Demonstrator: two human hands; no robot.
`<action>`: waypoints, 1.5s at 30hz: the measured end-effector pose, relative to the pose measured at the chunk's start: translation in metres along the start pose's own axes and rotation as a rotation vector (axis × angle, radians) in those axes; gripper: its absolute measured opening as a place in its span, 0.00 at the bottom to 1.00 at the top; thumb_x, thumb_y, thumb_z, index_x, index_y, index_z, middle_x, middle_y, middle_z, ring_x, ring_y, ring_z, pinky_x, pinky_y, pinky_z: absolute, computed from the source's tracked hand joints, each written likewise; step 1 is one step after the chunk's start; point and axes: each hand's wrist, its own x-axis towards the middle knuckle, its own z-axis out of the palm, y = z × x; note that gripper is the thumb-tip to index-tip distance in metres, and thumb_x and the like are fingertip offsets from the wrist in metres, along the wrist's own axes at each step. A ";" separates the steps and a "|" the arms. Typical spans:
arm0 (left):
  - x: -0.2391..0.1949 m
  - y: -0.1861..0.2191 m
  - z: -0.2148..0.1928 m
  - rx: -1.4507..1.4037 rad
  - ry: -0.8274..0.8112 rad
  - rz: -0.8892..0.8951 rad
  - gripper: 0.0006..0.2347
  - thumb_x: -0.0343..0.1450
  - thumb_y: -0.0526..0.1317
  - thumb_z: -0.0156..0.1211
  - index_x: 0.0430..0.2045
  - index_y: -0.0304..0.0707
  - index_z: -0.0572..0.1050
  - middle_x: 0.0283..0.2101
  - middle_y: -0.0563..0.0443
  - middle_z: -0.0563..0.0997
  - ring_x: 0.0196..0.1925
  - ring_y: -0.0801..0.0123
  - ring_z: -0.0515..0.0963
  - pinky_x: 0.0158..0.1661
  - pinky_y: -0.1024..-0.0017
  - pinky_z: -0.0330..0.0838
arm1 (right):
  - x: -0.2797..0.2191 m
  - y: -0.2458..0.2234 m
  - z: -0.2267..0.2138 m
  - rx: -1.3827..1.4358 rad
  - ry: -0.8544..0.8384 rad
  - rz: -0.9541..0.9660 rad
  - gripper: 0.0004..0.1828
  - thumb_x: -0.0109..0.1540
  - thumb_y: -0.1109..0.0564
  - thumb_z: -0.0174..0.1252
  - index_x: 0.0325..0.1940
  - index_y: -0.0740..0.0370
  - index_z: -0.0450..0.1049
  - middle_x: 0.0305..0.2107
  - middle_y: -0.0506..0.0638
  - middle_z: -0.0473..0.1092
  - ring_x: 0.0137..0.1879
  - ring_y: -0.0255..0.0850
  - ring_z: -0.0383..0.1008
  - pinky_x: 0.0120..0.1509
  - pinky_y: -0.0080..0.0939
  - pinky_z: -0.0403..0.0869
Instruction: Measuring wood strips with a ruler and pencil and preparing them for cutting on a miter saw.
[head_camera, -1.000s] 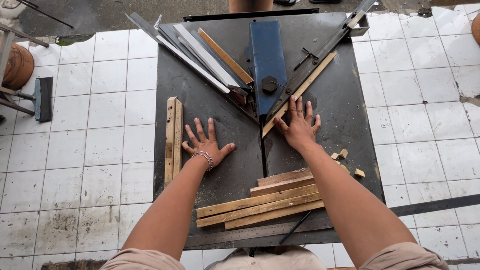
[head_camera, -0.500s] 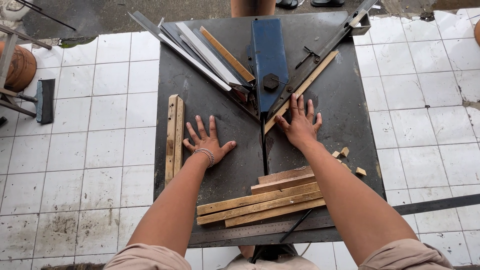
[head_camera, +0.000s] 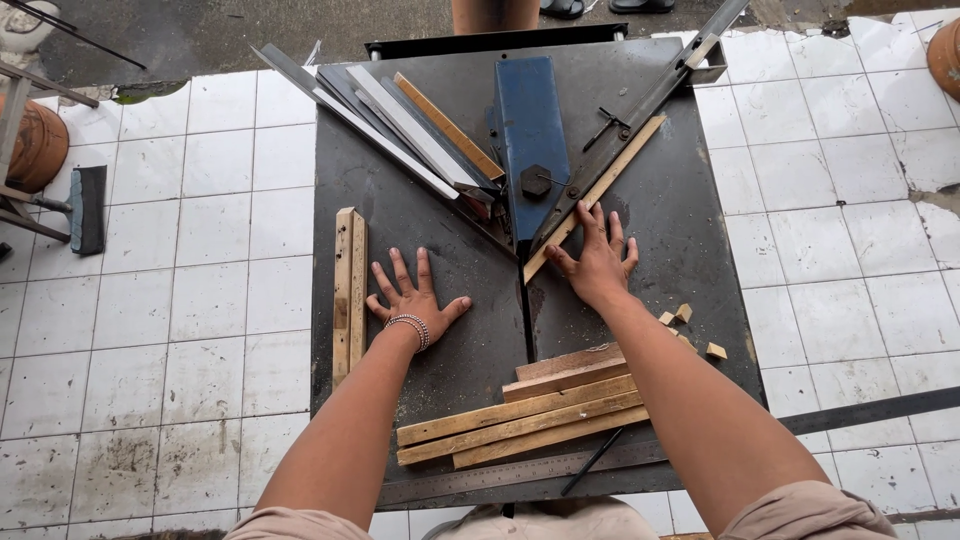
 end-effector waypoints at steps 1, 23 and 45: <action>-0.001 -0.001 0.002 0.000 0.004 0.004 0.40 0.62 0.65 0.41 0.60 0.57 0.26 0.63 0.44 0.21 0.63 0.42 0.20 0.54 0.43 0.35 | -0.003 -0.001 -0.001 0.001 0.005 0.000 0.40 0.56 0.32 0.45 0.66 0.36 0.35 0.65 0.40 0.33 0.70 0.43 0.27 0.66 0.61 0.29; 0.008 0.198 -0.005 -0.375 0.616 0.770 0.06 0.65 0.40 0.44 0.28 0.48 0.71 0.28 0.56 0.72 0.33 0.68 0.74 0.35 0.73 0.70 | 0.021 0.033 0.005 0.123 -0.007 0.164 0.36 0.57 0.42 0.50 0.63 0.41 0.39 0.63 0.44 0.28 0.68 0.44 0.27 0.65 0.64 0.38; 0.094 0.307 0.016 0.448 0.213 0.404 0.11 0.62 0.33 0.50 0.36 0.26 0.72 0.42 0.41 0.66 0.31 0.62 0.73 0.27 0.66 0.72 | 0.019 0.078 -0.010 0.329 0.031 0.251 0.14 0.52 0.43 0.53 0.41 0.39 0.65 0.44 0.28 0.55 0.53 0.24 0.56 0.65 0.38 0.47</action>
